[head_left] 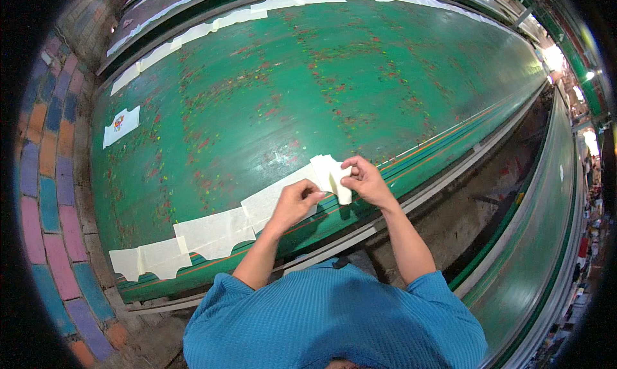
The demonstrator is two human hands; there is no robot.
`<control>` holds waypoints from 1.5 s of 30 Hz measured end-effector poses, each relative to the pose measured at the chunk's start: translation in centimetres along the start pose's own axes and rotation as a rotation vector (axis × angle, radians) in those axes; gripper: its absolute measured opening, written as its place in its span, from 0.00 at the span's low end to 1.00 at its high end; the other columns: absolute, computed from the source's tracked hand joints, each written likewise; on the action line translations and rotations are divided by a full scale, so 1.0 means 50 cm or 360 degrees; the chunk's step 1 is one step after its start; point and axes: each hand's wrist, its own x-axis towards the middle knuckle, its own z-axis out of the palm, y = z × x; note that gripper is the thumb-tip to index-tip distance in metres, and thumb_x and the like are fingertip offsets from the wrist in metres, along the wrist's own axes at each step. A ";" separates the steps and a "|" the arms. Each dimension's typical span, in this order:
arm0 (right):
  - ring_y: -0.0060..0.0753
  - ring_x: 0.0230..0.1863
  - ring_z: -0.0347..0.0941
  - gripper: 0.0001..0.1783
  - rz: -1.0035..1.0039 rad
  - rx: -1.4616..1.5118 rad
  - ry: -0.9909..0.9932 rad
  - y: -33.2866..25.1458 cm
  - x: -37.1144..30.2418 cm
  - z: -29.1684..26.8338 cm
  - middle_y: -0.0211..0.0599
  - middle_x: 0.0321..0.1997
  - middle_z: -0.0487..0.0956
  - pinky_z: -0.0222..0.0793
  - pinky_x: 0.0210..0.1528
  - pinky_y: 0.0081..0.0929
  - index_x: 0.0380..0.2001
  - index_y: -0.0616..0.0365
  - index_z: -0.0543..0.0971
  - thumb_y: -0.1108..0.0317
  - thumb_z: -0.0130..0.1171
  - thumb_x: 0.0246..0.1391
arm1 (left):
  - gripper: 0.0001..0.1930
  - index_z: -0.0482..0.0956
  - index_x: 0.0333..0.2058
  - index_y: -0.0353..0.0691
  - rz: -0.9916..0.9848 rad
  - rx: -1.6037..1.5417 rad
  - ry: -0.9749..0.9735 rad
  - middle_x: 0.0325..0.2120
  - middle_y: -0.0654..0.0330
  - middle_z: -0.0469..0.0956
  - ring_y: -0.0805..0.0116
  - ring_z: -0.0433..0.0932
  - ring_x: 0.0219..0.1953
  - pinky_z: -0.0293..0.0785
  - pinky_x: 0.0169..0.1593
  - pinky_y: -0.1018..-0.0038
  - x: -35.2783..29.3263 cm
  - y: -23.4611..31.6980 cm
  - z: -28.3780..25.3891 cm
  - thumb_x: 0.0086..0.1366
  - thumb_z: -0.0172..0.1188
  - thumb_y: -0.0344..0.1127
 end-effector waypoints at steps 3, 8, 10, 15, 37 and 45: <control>0.17 0.30 0.73 0.22 -0.0009 0.0115 -0.0111 -0.016 -0.004 0.019 0.31 0.29 0.78 0.68 0.31 0.17 0.48 0.60 0.68 0.76 0.63 0.50 | 0.10 0.76 0.31 0.36 0.0051 -0.0024 0.0034 0.23 0.66 0.76 0.80 0.72 0.27 0.69 0.31 0.79 0.023 0.031 0.055 0.55 0.69 0.31; 0.19 0.31 0.74 0.21 0.0003 0.0199 -0.0104 -0.011 -0.006 -0.016 0.33 0.30 0.79 0.70 0.32 0.20 0.48 0.59 0.68 0.75 0.63 0.52 | 0.09 0.76 0.29 0.34 0.0015 0.0043 -0.0044 0.22 0.66 0.75 0.80 0.70 0.26 0.68 0.31 0.79 0.045 0.040 0.086 0.56 0.68 0.30; 0.19 0.32 0.74 0.19 -0.0023 0.0291 -0.0046 0.005 -0.007 -0.044 0.33 0.31 0.79 0.71 0.33 0.20 0.48 0.59 0.68 0.74 0.61 0.54 | 0.07 0.76 0.29 0.34 -0.0020 -0.0098 -0.0030 0.22 0.66 0.75 0.79 0.71 0.26 0.69 0.32 0.79 0.052 0.033 0.102 0.57 0.66 0.30; 0.22 0.35 0.74 0.15 -0.0082 0.0842 0.0396 0.030 -0.008 -0.205 0.35 0.35 0.79 0.72 0.37 0.23 0.48 0.58 0.68 0.68 0.55 0.61 | 0.04 0.77 0.33 0.34 -0.0043 -0.0602 0.0241 0.25 0.64 0.76 0.76 0.73 0.27 0.71 0.34 0.76 0.053 0.015 0.100 0.62 0.58 0.29; 0.26 0.33 0.74 0.19 -0.0036 -0.0691 -0.0095 0.054 0.133 -0.579 0.33 0.33 0.78 0.71 0.39 0.29 0.53 0.55 0.69 0.63 0.52 0.60 | 0.09 0.76 0.34 0.31 -0.0364 0.0068 0.0099 0.27 0.56 0.79 0.69 0.77 0.27 0.72 0.32 0.73 0.347 0.032 0.365 0.62 0.58 0.33; 0.52 0.41 0.77 0.24 -0.0246 -0.0815 -0.0260 0.116 -0.072 -0.636 0.53 0.38 0.79 0.71 0.44 0.41 0.56 0.59 0.67 0.64 0.54 0.59 | 0.10 0.76 0.41 0.31 -0.0395 0.0047 0.0410 0.33 0.54 0.80 0.70 0.78 0.29 0.72 0.31 0.74 0.334 0.034 0.511 0.63 0.55 0.29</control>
